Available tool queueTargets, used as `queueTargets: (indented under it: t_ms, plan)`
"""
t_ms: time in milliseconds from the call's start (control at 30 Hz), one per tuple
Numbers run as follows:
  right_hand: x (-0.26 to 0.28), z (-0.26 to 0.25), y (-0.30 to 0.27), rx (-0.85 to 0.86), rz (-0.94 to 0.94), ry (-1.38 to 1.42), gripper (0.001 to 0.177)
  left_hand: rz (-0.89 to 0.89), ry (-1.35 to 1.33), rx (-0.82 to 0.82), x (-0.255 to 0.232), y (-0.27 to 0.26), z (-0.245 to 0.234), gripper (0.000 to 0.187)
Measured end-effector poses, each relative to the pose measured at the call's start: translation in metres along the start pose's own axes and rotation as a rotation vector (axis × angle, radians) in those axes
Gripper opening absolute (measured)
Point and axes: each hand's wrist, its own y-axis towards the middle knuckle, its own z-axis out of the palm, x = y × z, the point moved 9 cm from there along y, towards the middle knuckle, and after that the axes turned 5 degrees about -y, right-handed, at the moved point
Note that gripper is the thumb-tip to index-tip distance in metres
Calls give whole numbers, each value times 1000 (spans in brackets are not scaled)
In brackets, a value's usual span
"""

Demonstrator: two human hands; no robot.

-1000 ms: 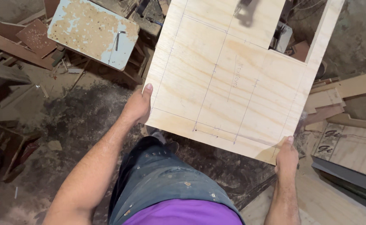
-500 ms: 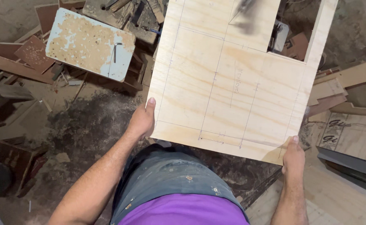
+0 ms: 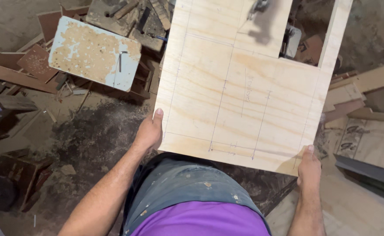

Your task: The person uses a scroll saw to cut out a marked rectangular section from a wooden board, removing the scrap piece and clearing sawdust.

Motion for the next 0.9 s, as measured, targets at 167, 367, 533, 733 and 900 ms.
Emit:
queueTargets:
  t_ms: [167,367,533,733,900]
  plan:
    - [-19,13,24,38,-81,237,69,7,52,-43,0,0,-4,64]
    - [-20,14,20,43,-67,231,69,-11,79,-31,6,5,-1,67]
    - [-9,12,13,35,-127,232,68,-16,80,-42,9,6,-2,68]
    - [-6,4,5,26,8,37,72,-16,-8,-12,7,2,1,68]
    - [2,5,13,6,-188,191,72,-61,-5,12,6,-2,2,69]
